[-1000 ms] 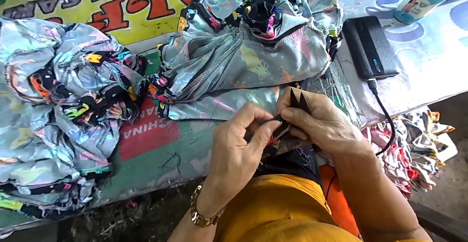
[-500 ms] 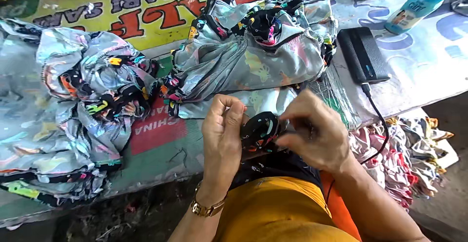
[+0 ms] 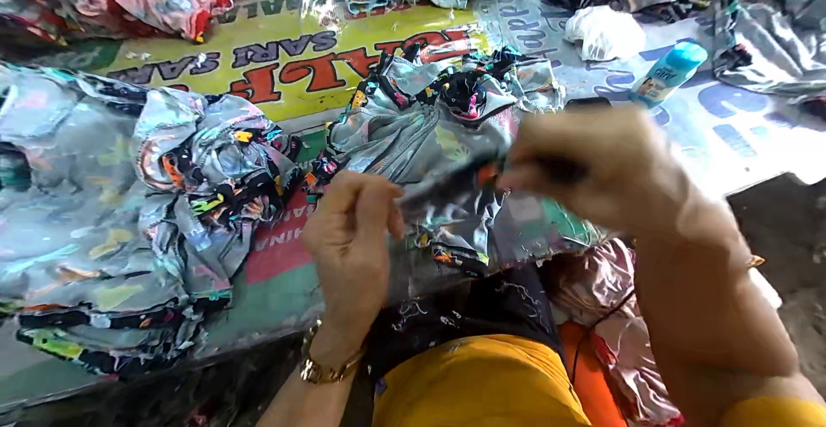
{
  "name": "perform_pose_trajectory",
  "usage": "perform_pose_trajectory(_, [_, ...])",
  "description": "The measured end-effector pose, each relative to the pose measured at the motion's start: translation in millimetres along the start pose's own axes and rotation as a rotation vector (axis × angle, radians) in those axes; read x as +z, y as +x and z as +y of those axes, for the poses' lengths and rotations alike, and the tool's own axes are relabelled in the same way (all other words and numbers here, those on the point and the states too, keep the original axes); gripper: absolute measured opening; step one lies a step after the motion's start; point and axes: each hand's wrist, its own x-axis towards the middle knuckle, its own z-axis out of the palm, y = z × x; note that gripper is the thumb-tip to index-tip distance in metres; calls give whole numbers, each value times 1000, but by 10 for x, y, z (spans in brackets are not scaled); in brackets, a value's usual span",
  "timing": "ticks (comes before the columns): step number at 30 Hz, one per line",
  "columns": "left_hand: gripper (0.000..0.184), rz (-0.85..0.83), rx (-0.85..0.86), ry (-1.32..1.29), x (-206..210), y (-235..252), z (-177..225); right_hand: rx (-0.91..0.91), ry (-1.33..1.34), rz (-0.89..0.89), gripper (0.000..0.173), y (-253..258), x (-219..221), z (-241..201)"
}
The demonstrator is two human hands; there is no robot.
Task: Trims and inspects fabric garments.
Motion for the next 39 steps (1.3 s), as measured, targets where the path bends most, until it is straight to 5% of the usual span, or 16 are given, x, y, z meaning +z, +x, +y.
perform_pose_trajectory(6, [31, -390, 374, 730, 345, 750, -186, 398, -193, 10, 20, 653, -153, 814])
perform_pose_trajectory(9, [56, -564, 263, 934, 502, 1041, -664, 435, -245, 51, 21, 594, -13, 762])
perform_pose_trajectory(12, [61, -603, 168, 1006, 567, 1250, -806, 309, -160, 61, 13, 238, 141, 520])
perform_pose_trajectory(14, [58, -633, 109, 950, 573, 1371, -832, 178, -51, -78, 9, -81, 285, 376])
perform_pose_trajectory(18, [57, -695, 0, 830, 529, 1543, -893, 104, 73, -326, 59, -515, 699, 126])
perform_pose_trajectory(19, [58, -684, 0, 826, 525, 1533, -906, 112, 51, -346, 57, -555, 808, 50])
perform_pose_trajectory(22, [61, -633, 53, 857, 536, 1448, -907, 102, -12, -285, 13, -565, 1021, -55])
perform_pose_trajectory(28, [57, -699, 142, 954, 285, 1272, -522, 375, 421, -71, 8, -409, 717, 27])
perform_pose_trajectory(32, [27, -359, 234, 811, -6, 629, 0, 577, 635, 83, 8, -429, 700, -5])
perform_pose_trajectory(36, [39, -234, -81, 414, 115, -210, -52, 563, 755, 206, 8, -502, 883, -99])
perform_pose_trajectory(39, [28, -152, -247, 24, 271, -483, -151, 540, 771, 216, 11, -532, 1062, -213])
